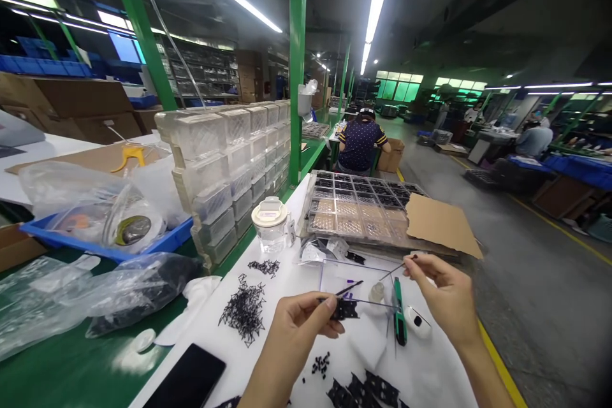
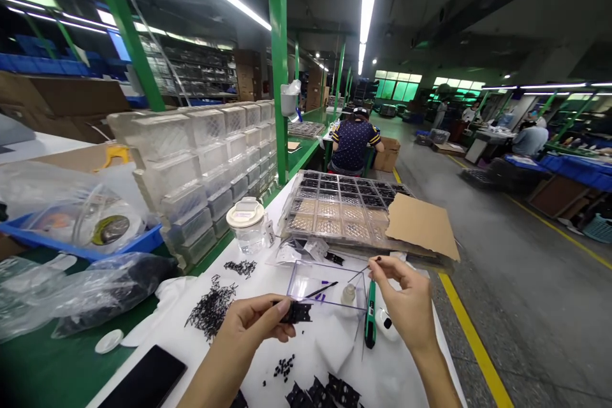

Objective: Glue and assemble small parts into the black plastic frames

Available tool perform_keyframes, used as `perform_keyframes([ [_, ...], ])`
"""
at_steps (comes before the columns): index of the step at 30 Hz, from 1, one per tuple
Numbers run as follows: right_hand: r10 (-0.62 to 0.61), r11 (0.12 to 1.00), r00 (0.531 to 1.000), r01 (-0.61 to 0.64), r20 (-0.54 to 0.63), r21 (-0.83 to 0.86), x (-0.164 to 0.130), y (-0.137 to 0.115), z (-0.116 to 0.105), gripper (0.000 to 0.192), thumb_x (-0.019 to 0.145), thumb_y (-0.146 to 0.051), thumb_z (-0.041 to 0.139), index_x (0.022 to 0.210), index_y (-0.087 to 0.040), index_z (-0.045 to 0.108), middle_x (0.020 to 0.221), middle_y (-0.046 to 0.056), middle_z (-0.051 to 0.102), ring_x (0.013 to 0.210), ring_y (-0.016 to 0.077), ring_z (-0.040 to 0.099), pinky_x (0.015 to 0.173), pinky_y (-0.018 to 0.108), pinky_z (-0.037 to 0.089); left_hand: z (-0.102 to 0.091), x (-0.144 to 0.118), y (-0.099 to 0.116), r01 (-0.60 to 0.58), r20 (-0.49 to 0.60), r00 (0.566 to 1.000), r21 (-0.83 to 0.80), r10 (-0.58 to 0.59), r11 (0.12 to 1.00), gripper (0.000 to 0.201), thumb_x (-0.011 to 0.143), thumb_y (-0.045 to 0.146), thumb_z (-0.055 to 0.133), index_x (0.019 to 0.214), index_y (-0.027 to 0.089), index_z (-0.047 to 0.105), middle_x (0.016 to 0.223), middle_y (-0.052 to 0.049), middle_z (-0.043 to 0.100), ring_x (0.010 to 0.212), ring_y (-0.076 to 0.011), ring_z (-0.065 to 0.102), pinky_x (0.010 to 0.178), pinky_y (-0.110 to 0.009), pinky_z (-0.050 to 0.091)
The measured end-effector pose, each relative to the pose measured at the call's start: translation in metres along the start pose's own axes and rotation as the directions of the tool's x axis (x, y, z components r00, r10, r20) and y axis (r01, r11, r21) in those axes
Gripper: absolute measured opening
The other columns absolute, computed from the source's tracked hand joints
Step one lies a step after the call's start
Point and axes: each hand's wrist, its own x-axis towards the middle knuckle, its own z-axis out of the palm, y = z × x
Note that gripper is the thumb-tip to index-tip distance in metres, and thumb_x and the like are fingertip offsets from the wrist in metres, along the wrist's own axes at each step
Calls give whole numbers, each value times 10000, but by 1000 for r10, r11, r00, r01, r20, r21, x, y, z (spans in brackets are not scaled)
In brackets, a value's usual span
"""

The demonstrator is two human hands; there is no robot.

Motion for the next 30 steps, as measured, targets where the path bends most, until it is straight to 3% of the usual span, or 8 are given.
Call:
perform_keyframes([
  [9, 35, 990, 995, -22, 91, -143, -7, 7, 2, 276, 940, -443, 685, 895, -178, 748, 841, 67, 767, 774, 227, 747, 772, 328, 602, -5, 2, -15, 2, 17, 1000, 25, -2, 1000, 376, 878, 527, 762, 880, 159, 839, 700, -45, 771, 694, -171, 683, 715, -254, 564],
  [13, 38, 981, 978, 2, 205, -192, -10, 7, 10, 283, 951, -435, 654, 885, -179, 757, 865, 71, 770, 774, 225, 731, 755, 328, 584, -5, -5, -13, -74, 23, 997, 39, 74, 996, 344, 900, 485, 751, 1000, 169, 839, 793, -61, 806, 779, -199, 725, 749, -269, 592],
  [16, 54, 970, 944, 28, 325, -243, -9, 7, 10, 248, 909, -433, 704, 901, -201, 790, 874, 60, 769, 769, 223, 716, 686, 311, 560, -1, -13, -11, -182, -69, 978, 188, 198, 965, 268, 905, 415, 755, 1033, 188, 819, 850, -59, 819, 813, -226, 755, 780, -299, 615],
  [18, 60, 957, 935, 45, 350, -285, -5, 4, 2, 284, 893, -467, 720, 1006, -219, 800, 903, 59, 758, 792, 227, 705, 643, 299, 534, 3, -18, -12, -327, -134, 904, 395, 406, 859, 161, 909, 333, 753, 994, 207, 806, 922, -55, 822, 846, -235, 765, 798, -308, 619],
  [20, 51, 942, 947, 59, 317, -330, 1, -1, -16, 364, 904, -517, 699, 1109, -227, 779, 961, 69, 745, 838, 236, 696, 653, 302, 522, 7, -22, -15, -449, -125, 784, 562, 608, 694, 75, 918, 246, 738, 973, 223, 783, 992, -49, 824, 899, -238, 775, 835, -306, 621],
  [25, -70, 906, 992, 108, 106, -408, -1, -32, -68, 393, 913, -559, 674, 1111, -230, 757, 958, 61, 728, 844, 230, 686, 734, 300, 531, 8, -27, -20, -671, 40, 549, 617, 835, 412, 180, 905, 55, 696, 942, 231, 706, 1074, -62, 811, 963, -211, 788, 911, -255, 614],
  [27, -130, 921, 990, 142, 58, -363, -16, -53, -68, 377, 913, -544, 689, 1114, -234, 764, 825, 29, 713, 713, 188, 683, 629, 237, 531, 7, -28, -20, -730, 102, 473, 602, 875, 324, 235, 890, -3, 675, 969, 216, 704, 1078, -86, 781, 954, -187, 774, 885, -217, 605],
  [30, -75, 966, 962, 136, 261, -222, -47, -85, -39, 407, 1004, -510, 577, 1300, -263, 707, 703, -18, 664, 546, 136, 641, 500, 185, 503, 8, -35, -20, -793, 168, 396, 559, 903, 244, 284, 881, -55, 632, 1013, 188, 694, 1081, -114, 715, 937, -161, 744, 865, -186, 590],
])
